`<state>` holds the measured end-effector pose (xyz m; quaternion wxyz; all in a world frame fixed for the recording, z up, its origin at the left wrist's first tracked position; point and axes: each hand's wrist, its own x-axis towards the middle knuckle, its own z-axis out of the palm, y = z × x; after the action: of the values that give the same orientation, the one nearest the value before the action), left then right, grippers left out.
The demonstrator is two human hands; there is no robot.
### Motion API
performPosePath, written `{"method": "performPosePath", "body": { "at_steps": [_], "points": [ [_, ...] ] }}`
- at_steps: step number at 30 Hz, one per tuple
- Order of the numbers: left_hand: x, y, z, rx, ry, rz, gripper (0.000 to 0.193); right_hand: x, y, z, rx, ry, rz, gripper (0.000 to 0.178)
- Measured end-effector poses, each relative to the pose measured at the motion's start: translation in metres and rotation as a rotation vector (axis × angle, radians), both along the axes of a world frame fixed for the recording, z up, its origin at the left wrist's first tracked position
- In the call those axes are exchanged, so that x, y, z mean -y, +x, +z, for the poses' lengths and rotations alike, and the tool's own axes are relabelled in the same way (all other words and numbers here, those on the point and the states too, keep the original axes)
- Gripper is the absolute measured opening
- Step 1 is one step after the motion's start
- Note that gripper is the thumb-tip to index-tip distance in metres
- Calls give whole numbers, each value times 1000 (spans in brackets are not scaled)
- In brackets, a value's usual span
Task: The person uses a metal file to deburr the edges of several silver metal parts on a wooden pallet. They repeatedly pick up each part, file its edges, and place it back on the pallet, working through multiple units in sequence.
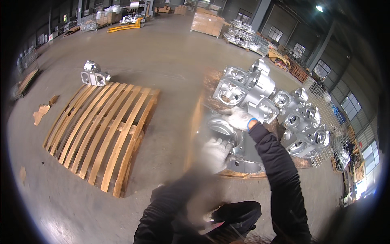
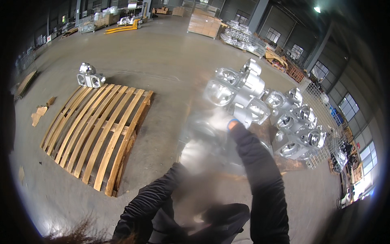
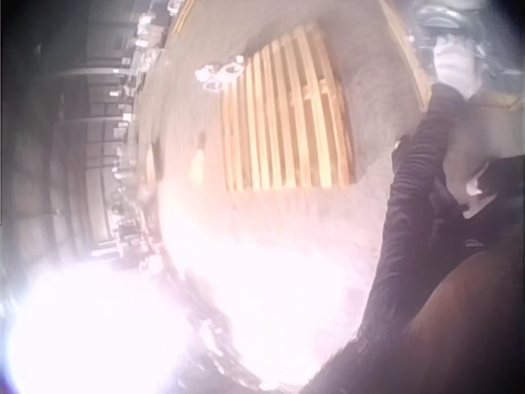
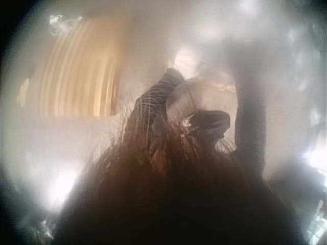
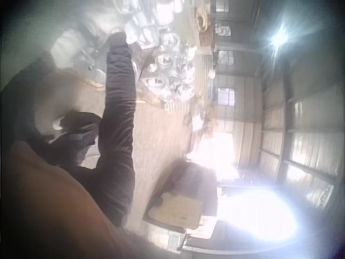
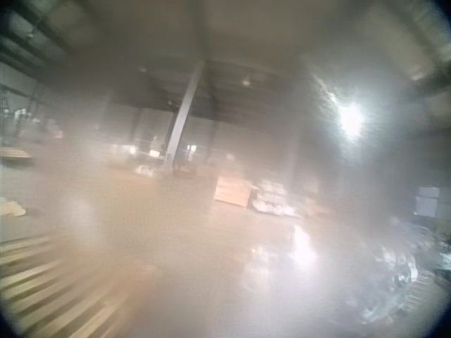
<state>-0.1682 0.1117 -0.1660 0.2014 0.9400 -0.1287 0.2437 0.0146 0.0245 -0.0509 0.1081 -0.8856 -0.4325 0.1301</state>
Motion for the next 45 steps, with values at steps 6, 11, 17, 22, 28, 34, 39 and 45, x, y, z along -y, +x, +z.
{"method": "performPosePath", "body": {
  "at_steps": [6, 11, 17, 22, 28, 34, 39, 45],
  "points": [
    [4, -3, 0, -40, -24, 51, 54, 7, 28, -8, 115, 248, 313, 50],
    [4, -8, 4, 47, -73, 63, 55, -16, 44, -32, -70, 62, 194, 49],
    [9, -6, 4, 87, -99, 152, 60, -42, 28, -24, 189, -122, 229, 47],
    [3, -10, 5, 174, -116, 88, 55, -53, 30, -14, -186, -93, 173, 46],
    [2, -3, 3, 222, -183, 62, 51, -42, 11, -3, 58, -106, 171, 42],
    [-1, 2, -1, 238, -167, 18, 49, -54, -30, 10, 229, -245, 171, 45],
    [-8, 6, 7, 195, -106, -2, 47, -32, -62, 48, 273, -402, 300, 44],
    [2, 14, -7, 159, -307, -32, 55, -35, -92, 52, 201, -189, 468, 42]
  ]
}}
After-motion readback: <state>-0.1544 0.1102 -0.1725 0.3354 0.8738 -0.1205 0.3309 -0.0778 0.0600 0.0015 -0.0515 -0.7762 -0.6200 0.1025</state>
